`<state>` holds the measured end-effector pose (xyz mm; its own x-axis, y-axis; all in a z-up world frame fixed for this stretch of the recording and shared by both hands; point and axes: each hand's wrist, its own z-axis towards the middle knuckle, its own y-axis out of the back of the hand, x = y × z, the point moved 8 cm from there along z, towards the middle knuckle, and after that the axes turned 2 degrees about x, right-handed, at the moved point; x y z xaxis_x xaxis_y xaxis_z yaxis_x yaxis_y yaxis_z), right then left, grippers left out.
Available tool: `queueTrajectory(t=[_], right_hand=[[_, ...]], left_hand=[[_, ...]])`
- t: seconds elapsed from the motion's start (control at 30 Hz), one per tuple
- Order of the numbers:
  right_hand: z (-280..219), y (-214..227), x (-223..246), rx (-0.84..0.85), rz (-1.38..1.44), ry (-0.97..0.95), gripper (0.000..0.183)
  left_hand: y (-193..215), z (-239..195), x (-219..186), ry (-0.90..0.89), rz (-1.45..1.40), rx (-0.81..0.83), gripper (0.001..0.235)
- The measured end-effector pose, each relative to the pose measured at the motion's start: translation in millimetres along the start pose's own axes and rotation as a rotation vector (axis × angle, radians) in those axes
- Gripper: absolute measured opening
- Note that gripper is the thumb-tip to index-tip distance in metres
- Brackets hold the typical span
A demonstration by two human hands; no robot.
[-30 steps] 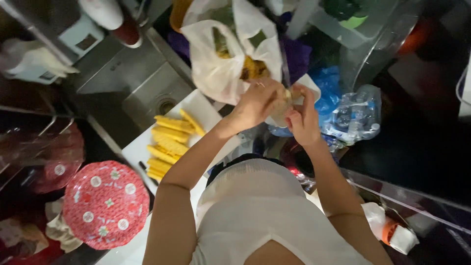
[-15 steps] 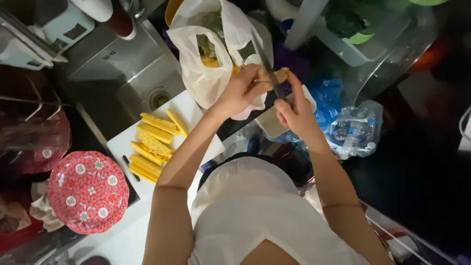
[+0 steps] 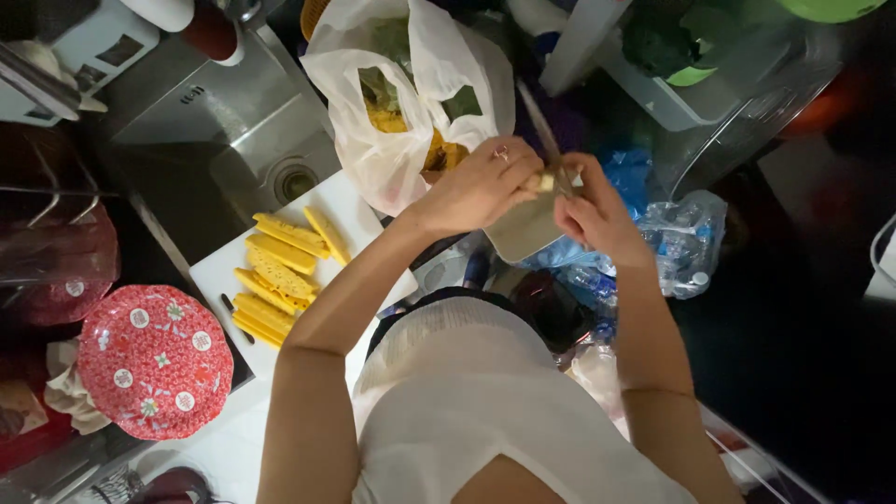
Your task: Cutting a pineapple into slices and peeling/cutting ginger.
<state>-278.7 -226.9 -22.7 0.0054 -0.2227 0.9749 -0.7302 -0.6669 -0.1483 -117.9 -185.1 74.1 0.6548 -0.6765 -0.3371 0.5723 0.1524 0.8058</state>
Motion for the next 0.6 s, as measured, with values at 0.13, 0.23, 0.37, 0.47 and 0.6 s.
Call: queueTrajectory(t=[0.13,0.23,0.37,0.47,0.6], right_hand=[[-6.5,-7.4,-12.1,0.011,0.030,0.036,0.048],[-5.2,-6.3,-7.3,-0.212,0.081,0.168,0.042],[-2.6,27.4,-40.4,-0.420,0.375,0.184,0.036],[-12.6,95.5,-130.1,-0.571,0.567,0.088,0.045],[-55.1,129.6,-63.3,-0.801,0.056,0.238,0.051]], left_hand=[[-22.6,8.1,-3.8,0.085,-0.237,0.141,0.034],[-25.9,21.9,-30.5,-0.048,0.106,-0.023,0.038],[-36.9,43.2,-33.3,0.061,0.145,-0.092,0.047],[-58.7,48.7,-48.8,-0.044,0.110,-0.052,0.036],[-74.0,52.2,-58.7,-0.151,-0.148,-0.102,0.025]])
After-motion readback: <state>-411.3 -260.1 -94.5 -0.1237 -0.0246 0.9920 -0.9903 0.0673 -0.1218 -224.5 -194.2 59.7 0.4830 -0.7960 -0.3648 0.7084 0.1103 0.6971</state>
